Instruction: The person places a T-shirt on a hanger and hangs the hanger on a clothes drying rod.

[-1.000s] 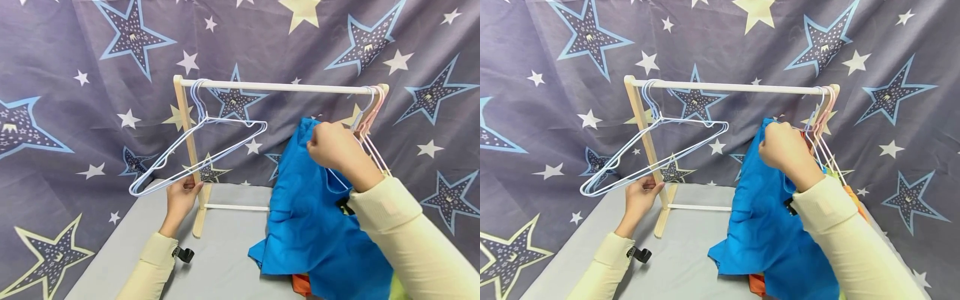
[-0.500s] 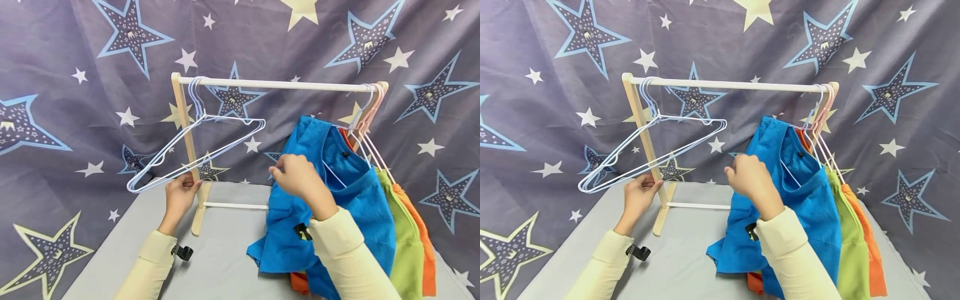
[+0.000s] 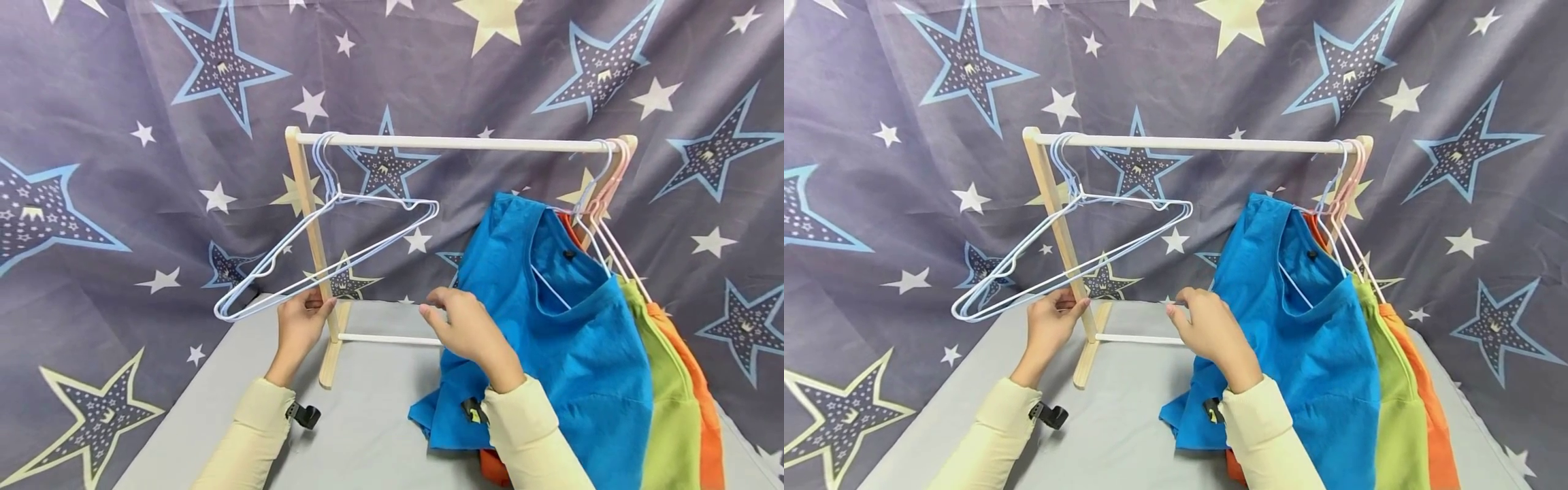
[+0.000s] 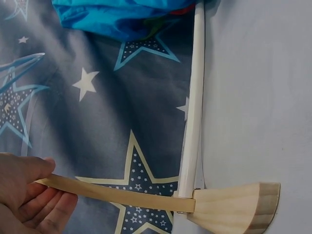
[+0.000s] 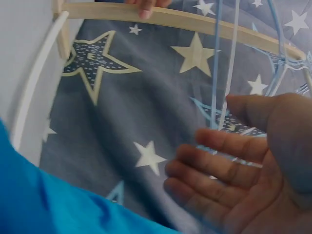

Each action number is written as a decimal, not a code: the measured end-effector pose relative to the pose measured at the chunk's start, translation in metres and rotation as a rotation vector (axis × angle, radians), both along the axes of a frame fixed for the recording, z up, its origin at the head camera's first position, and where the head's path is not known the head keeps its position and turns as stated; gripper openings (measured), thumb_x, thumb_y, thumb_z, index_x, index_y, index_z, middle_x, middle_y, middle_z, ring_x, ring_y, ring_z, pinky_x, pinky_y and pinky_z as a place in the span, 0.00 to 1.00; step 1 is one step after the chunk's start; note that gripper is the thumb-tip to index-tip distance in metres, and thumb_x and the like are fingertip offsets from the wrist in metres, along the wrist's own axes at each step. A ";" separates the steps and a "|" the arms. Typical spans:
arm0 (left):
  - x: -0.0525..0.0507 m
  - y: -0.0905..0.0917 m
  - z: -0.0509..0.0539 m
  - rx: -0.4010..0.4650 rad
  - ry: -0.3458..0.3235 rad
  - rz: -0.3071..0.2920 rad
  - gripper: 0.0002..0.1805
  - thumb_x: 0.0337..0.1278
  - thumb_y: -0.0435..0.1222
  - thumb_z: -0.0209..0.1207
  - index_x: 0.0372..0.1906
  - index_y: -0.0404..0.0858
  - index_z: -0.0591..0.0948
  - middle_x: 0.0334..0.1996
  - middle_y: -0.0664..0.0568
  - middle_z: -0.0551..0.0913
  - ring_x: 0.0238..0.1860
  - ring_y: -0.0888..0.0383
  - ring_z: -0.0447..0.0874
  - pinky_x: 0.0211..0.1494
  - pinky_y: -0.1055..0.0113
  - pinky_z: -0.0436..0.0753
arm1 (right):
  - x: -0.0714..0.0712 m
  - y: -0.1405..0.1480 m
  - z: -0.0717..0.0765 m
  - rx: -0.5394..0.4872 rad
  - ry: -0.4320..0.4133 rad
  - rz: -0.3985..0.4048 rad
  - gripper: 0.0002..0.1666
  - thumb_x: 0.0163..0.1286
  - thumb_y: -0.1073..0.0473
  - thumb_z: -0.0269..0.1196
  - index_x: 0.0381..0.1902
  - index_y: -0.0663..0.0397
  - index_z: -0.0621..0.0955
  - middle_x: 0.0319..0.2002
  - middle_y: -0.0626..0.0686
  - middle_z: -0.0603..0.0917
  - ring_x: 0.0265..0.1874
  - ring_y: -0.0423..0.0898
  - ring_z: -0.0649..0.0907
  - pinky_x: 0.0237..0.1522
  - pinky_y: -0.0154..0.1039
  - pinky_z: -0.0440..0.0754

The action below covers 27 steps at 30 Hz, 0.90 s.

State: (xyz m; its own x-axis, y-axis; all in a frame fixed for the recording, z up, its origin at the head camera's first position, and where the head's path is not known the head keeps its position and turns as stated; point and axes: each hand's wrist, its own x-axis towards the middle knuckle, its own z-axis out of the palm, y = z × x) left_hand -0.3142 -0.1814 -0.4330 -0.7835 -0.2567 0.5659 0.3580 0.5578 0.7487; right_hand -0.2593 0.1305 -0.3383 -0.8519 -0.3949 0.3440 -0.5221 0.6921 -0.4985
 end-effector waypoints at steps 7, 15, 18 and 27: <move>0.002 -0.001 0.000 -0.015 0.018 -0.012 0.10 0.54 0.31 0.74 0.36 0.28 0.86 0.30 0.40 0.88 0.33 0.46 0.90 0.35 0.79 0.83 | -0.002 0.004 -0.026 0.002 0.049 0.042 0.30 0.77 0.44 0.60 0.65 0.61 0.79 0.61 0.60 0.82 0.60 0.57 0.81 0.60 0.58 0.79; 0.014 -0.001 0.005 -0.216 -0.010 0.068 0.13 0.59 0.40 0.71 0.35 0.32 0.89 0.27 0.44 0.88 0.31 0.46 0.88 0.40 0.54 0.85 | -0.002 0.009 -0.048 0.084 0.041 0.026 0.47 0.71 0.29 0.59 0.78 0.46 0.67 0.74 0.56 0.70 0.73 0.59 0.69 0.68 0.63 0.69; 0.026 0.002 0.010 -0.381 -0.053 0.121 0.16 0.61 0.46 0.69 0.34 0.34 0.90 0.25 0.46 0.87 0.28 0.45 0.84 0.34 0.47 0.79 | -0.002 0.008 -0.055 0.144 0.043 0.031 0.52 0.69 0.25 0.57 0.81 0.43 0.61 0.77 0.56 0.65 0.77 0.60 0.63 0.73 0.63 0.61; 0.043 0.021 0.015 -0.613 0.095 -0.219 0.14 0.62 0.46 0.70 0.35 0.38 0.88 0.28 0.51 0.86 0.28 0.56 0.84 0.34 0.58 0.83 | 0.002 0.007 -0.074 0.264 -0.026 -0.017 0.57 0.65 0.20 0.56 0.82 0.42 0.59 0.80 0.57 0.58 0.80 0.61 0.49 0.76 0.67 0.45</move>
